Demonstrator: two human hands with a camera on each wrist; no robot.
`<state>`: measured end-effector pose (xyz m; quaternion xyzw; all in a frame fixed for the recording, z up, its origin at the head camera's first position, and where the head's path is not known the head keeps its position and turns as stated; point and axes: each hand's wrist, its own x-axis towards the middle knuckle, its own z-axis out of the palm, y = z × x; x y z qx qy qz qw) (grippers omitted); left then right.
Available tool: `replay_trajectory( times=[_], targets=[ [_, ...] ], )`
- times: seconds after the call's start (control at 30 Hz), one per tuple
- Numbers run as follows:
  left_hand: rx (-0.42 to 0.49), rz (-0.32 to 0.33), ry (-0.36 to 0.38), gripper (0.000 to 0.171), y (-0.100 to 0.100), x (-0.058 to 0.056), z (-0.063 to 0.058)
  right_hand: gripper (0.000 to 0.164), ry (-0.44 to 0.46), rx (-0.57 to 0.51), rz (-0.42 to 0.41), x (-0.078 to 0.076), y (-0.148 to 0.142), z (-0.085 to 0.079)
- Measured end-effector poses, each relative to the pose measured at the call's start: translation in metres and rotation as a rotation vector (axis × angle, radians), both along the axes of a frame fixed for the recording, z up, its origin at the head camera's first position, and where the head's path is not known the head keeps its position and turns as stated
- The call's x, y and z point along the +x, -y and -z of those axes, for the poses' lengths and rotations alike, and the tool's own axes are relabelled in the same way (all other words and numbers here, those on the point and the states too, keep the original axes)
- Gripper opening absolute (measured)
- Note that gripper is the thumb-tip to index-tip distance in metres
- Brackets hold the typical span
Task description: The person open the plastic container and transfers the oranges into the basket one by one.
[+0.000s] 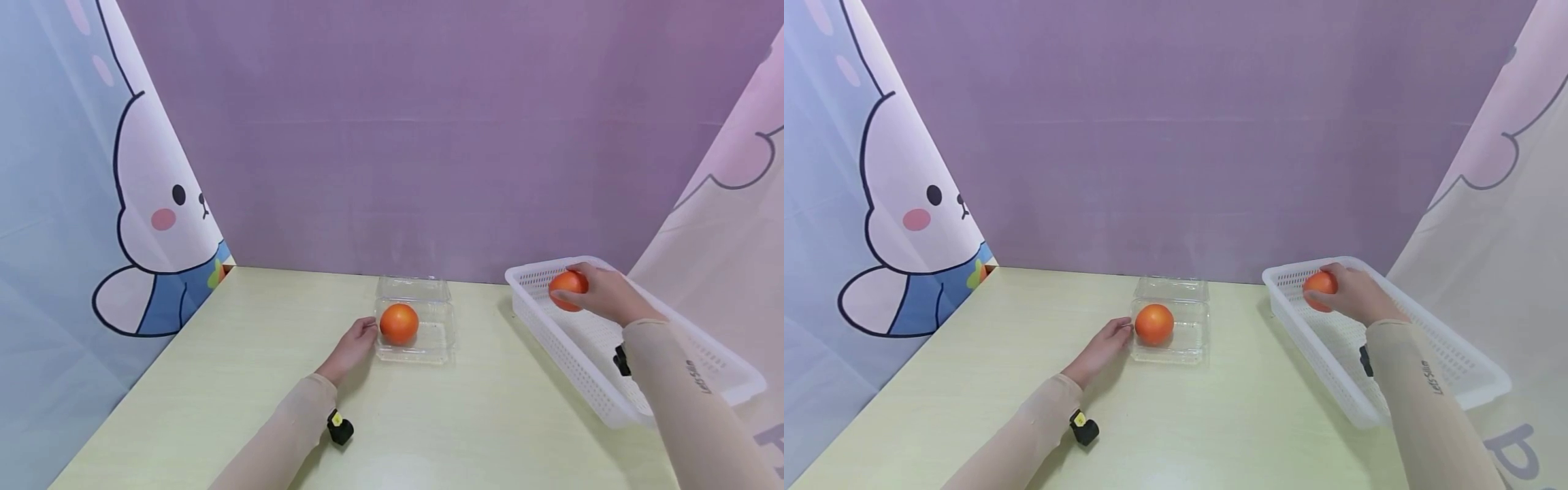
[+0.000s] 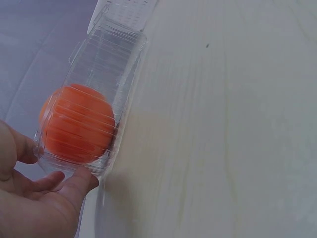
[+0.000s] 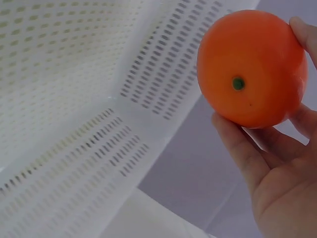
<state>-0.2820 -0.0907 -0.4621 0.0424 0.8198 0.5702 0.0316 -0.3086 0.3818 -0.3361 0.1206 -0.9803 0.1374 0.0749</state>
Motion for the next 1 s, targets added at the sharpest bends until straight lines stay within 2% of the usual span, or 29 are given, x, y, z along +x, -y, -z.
replay_trajectory(
  times=[0.17, 0.47, 0.63, 1.0],
  targets=[
    [-0.003, 0.001, -0.003, 0.046, 0.0, 0.001, 0.0, 0.079, 0.028, -0.013, 0.019, -0.004, -0.008, 0.009],
    [-0.012, -0.001, 0.0, 0.047, 0.0, 0.001, -0.001, 0.071, 0.058, -0.043, 0.033, -0.011, -0.016, 0.022],
    [-0.009, 0.0, -0.003, 0.046, -0.001, 0.002, -0.001, 0.074, 0.093, -0.037, 0.05, -0.017, -0.023, 0.029],
    [-0.003, 0.002, 0.002, 0.047, 0.001, 0.001, 0.001, 0.071, 0.124, -0.083, 0.109, -0.019, -0.028, 0.037]
  ],
)
